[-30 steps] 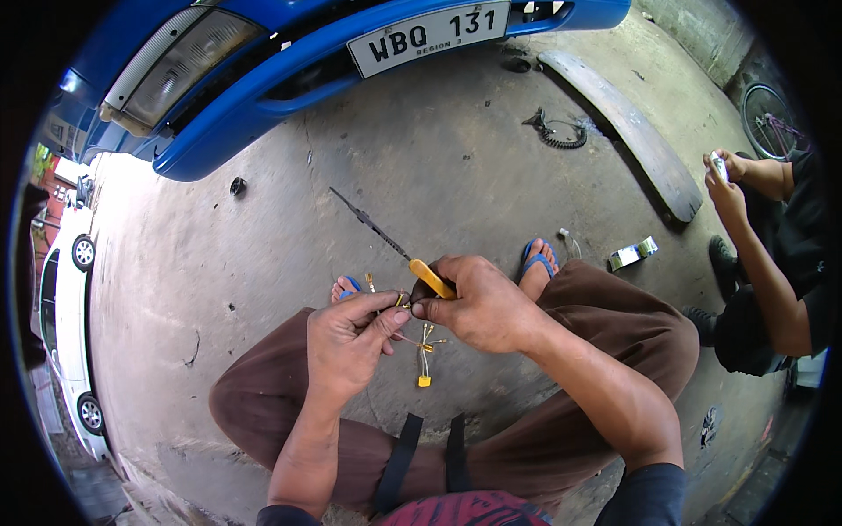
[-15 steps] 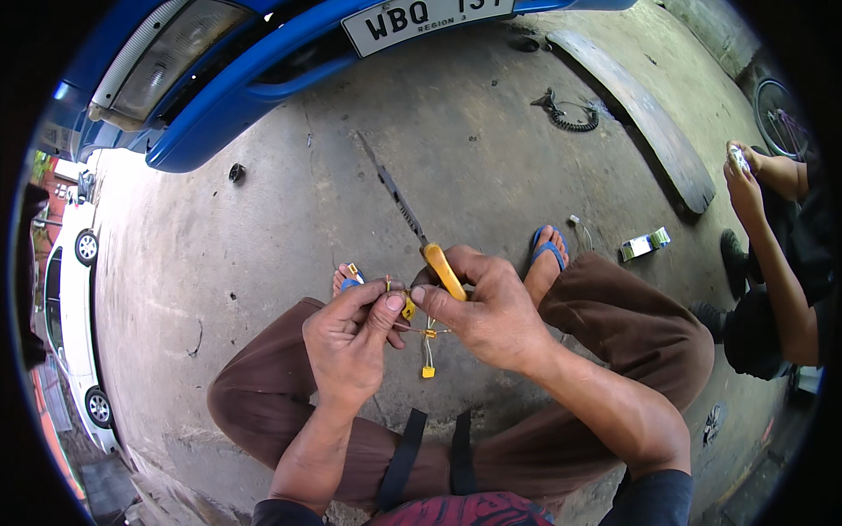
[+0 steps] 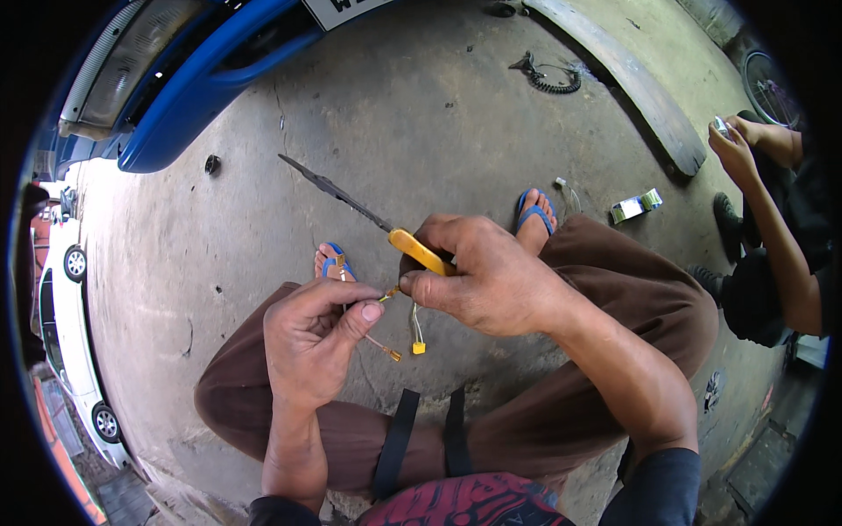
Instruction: The person sits on the ground and uses pliers to strip insulation from several wires. They then insert the stripped ends into a white connector and secure them.
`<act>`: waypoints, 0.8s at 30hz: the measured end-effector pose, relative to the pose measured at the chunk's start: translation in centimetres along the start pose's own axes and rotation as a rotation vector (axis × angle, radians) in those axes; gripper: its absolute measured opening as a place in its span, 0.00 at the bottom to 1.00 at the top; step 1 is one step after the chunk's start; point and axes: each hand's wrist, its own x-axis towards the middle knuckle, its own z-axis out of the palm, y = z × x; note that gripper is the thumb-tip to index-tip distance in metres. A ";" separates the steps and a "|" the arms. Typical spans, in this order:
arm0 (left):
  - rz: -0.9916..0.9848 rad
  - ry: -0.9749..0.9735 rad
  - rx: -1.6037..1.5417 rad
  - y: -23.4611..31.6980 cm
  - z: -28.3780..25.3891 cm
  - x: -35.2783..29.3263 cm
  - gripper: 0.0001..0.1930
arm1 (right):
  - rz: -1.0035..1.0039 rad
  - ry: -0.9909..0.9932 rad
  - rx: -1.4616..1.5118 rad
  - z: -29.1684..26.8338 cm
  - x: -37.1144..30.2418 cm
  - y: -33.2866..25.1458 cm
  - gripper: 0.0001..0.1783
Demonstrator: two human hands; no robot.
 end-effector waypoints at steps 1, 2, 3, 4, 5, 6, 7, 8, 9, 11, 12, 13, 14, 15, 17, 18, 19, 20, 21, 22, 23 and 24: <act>0.010 -0.002 0.011 0.0 0.0 0.1 0.08 | 0.020 -0.007 0.022 0.1 0.0 0.0 0.13; 0.029 -0.006 0.022 -0.1 0.0 0.1 0.08 | 0.018 -0.010 0.029 0.1 -0.1 0.0 0.13; 0.029 -0.007 0.016 -0.1 0.0 0.1 0.08 | 0.016 -0.013 0.035 0.1 -0.1 0.0 0.13; 0.025 -0.010 -0.001 -0.1 0.1 0.1 0.08 | 0.013 -0.015 0.041 0.1 -0.1 0.0 0.13; 0.032 -0.006 0.007 -0.2 0.1 0.1 0.08 | 0.003 -0.021 0.032 0.0 -0.2 0.0 0.13; 0.035 -0.006 0.004 -0.2 0.2 0.0 0.08 | -0.007 -0.026 0.024 -0.1 -0.2 0.0 0.13; 0.017 -0.008 -0.007 -0.3 0.3 0.0 0.09 | -0.030 -0.028 0.006 -0.1 -0.2 0.0 0.13; 0.032 -0.013 0.013 -0.3 0.3 -0.1 0.09 | -0.030 -0.035 0.012 -0.1 -0.2 0.0 0.13; 0.026 -0.020 0.026 -0.4 0.3 -0.1 0.09 | -0.044 -0.039 0.009 -0.2 -0.2 0.0 0.14; 0.026 -0.029 0.040 -0.5 0.2 0.0 0.09 | -0.062 -0.045 0.002 -0.2 -0.2 0.0 0.14; 0.032 -0.032 0.040 -0.5 0.2 0.1 0.09 | -0.066 -0.046 -0.003 -0.2 -0.3 -0.1 0.14; 0.018 -0.041 0.032 -0.5 0.2 0.1 0.09 | -0.081 -0.037 -0.023 -0.1 -0.3 -0.1 0.14; 0.033 -0.045 0.046 -0.5 0.2 0.1 0.08 | -0.076 -0.042 -0.005 -0.1 -0.4 -0.1 0.14; 0.027 -0.055 0.050 -0.4 0.2 0.2 0.08 | -0.082 -0.037 -0.003 -0.1 -0.4 -0.1 0.14; 0.012 -0.065 0.072 -0.3 0.3 0.1 0.08 | -0.086 -0.029 -0.002 0.0 -0.4 0.0 0.15; 0.002 -0.065 0.089 -0.3 0.3 0.0 0.07 | -0.085 -0.026 -0.003 0.0 -0.3 0.1 0.15; -0.024 -0.064 0.102 -0.3 0.4 0.0 0.07 | -0.111 -0.024 -0.006 0.0 -0.2 0.1 0.15; -0.005 -0.071 0.099 -0.3 0.4 0.0 0.07 | -0.120 -0.016 -0.025 0.0 -0.1 0.2 0.16; -0.003 -0.076 0.091 -0.4 0.5 0.0 0.07 | -0.157 -0.008 -0.045 0.2 0.1 0.3 0.16; -0.023 -0.081 0.076 -0.5 0.5 0.0 0.07 | -0.152 0.002 -0.071 0.2 0.2 0.3 0.16; 0.004 -0.076 0.048 -0.6 0.4 0.1 0.07 | -0.177 0.015 -0.050 0.3 0.1 0.3 0.18; 0.008 -0.070 0.014 -0.6 0.2 0.2 0.07 | -0.161 0.029 -0.035 0.3 0.0 0.3 0.19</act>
